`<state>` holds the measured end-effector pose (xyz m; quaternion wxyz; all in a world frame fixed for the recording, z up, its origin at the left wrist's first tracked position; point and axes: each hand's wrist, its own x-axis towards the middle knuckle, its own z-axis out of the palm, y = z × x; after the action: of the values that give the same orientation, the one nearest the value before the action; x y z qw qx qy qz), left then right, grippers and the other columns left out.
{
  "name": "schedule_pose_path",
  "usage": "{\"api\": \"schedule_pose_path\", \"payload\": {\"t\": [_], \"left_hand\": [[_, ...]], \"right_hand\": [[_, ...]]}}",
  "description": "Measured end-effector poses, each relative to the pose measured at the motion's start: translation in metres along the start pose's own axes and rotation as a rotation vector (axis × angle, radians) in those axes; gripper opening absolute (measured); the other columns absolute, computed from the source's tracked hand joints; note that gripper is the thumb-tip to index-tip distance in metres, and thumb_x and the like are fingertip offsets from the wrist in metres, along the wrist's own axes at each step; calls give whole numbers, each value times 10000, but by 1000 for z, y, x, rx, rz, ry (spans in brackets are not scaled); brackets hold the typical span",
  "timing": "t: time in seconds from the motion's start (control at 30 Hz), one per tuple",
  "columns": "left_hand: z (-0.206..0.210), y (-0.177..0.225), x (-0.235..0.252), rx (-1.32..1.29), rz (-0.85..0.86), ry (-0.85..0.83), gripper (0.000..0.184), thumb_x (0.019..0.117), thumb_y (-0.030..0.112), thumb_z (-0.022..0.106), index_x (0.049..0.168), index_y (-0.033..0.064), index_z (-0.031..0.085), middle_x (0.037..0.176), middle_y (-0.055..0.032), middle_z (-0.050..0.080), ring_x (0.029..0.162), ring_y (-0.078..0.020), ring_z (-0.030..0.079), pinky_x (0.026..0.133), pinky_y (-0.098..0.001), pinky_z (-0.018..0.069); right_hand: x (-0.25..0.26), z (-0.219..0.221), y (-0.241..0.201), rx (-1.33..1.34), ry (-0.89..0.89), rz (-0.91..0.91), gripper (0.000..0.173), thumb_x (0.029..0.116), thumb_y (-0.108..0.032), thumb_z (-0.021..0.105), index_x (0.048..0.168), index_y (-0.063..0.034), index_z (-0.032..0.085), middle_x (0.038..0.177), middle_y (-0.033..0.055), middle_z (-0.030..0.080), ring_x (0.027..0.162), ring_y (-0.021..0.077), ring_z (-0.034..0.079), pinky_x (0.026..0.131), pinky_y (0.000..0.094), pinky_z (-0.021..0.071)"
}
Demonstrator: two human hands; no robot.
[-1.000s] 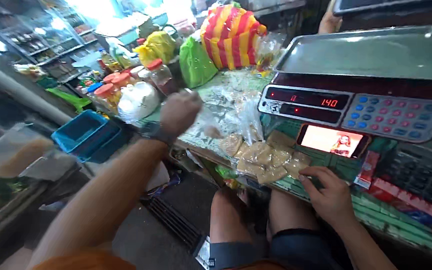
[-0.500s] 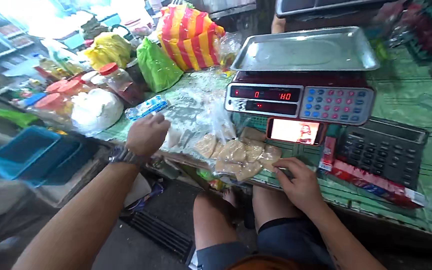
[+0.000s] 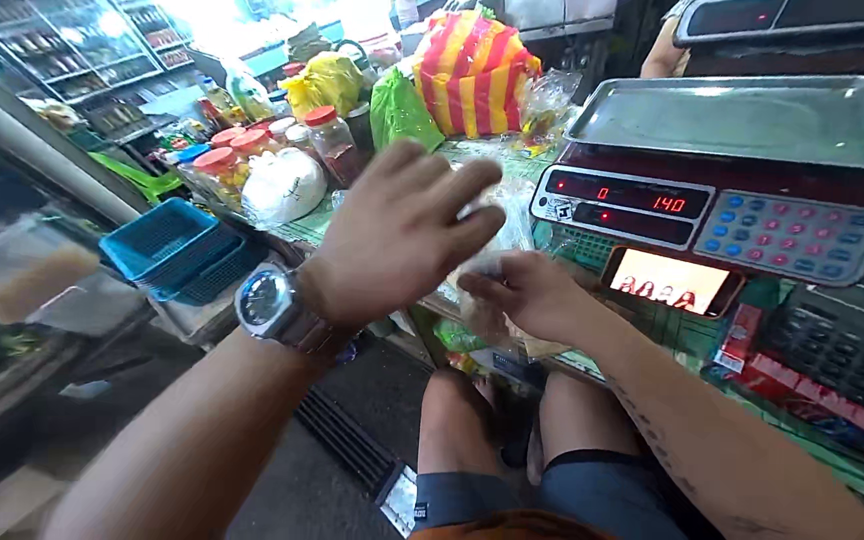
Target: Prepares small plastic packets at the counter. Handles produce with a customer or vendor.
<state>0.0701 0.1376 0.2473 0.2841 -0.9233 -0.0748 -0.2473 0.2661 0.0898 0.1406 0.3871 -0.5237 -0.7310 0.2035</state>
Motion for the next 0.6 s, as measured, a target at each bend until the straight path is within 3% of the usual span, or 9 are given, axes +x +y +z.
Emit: {"api": "schedule_pose_path", "payload": {"t": [0.03, 0.1, 0.13, 0.2, 0.27, 0.33, 0.4, 0.5, 0.6], "left_hand": [[-5, 4, -6, -87, -135, 162, 198, 1011, 114, 613, 1165, 80, 733, 1295, -199, 661, 1039, -323, 667, 941, -485, 495], [-7, 8, -20, -374, -468, 449, 344, 957, 104, 703, 1271, -22, 644, 1349, -190, 595, 1028, -193, 668, 878, -330, 578], [-4, 17, -31, -576, -653, 477, 480, 958, 116, 693, 1381, -26, 518, 1379, -154, 555, 978, -151, 668, 805, -304, 595], [13, 47, -53, -1003, -985, 298, 610, 977, 212, 663, 1516, 139, 388, 1413, -48, 555, 976, -148, 701, 776, -341, 630], [51, 72, -74, -1406, -1156, 219, 588, 949, 195, 686, 1488, 128, 462, 1336, -78, 624, 998, -214, 707, 821, -411, 629], [85, 87, -83, -1837, -1254, 324, 573, 929, 237, 710, 1402, 5, 484, 1197, -169, 678, 1001, -287, 718, 849, -448, 629], [105, 97, -86, -2102, -1325, 427, 540, 918, 227, 712, 1341, 2, 463, 1092, -180, 697, 915, -272, 738, 782, -402, 641], [126, 85, -92, -1985, -1441, 404, 390, 976, 74, 593, 1348, 4, 498, 985, -124, 692, 769, -165, 691, 693, -303, 606], [148, 44, -104, -1649, -1421, 232, 398, 959, 54, 674, 1338, 14, 561, 1044, -112, 710, 817, -170, 691, 732, -331, 602]], "right_hand": [[4, 3, -3, 29, -40, -17, 297, 1033, -414, 593, 985, -163, 745, 858, -25, 692, 787, 99, 662, 721, 369, 561], [5, 4, -12, 197, -60, 16, 292, 1053, -374, 565, 972, -169, 757, 836, -45, 670, 731, 67, 621, 679, 312, 534], [3, 4, -16, 338, -44, 55, 281, 1055, -357, 568, 992, -160, 759, 808, -36, 673, 671, 67, 600, 607, 275, 510], [2, 4, -23, 615, -29, 75, 236, 1061, -279, 568, 1072, -124, 745, 865, 5, 696, 676, 86, 616, 580, 243, 531], [6, 9, -26, 753, -14, 79, 218, 1056, -242, 579, 1128, -100, 727, 943, 47, 731, 734, 133, 676, 619, 280, 583], [11, 13, -25, 723, 40, 70, 202, 1038, -234, 612, 1120, -101, 740, 938, 33, 741, 747, 127, 690, 648, 287, 598], [12, 15, -18, 661, 114, 104, 193, 1012, -255, 661, 1114, -117, 749, 916, 3, 742, 702, 82, 666, 600, 244, 563], [15, 6, 0, 712, 235, 138, 192, 998, -195, 677, 1175, -122, 692, 957, -6, 713, 608, 41, 573, 507, 192, 482], [28, 1, 28, 914, 347, 292, 169, 980, -117, 688, 1145, -100, 657, 971, 14, 698, 635, 68, 586, 562, 219, 527]]}}
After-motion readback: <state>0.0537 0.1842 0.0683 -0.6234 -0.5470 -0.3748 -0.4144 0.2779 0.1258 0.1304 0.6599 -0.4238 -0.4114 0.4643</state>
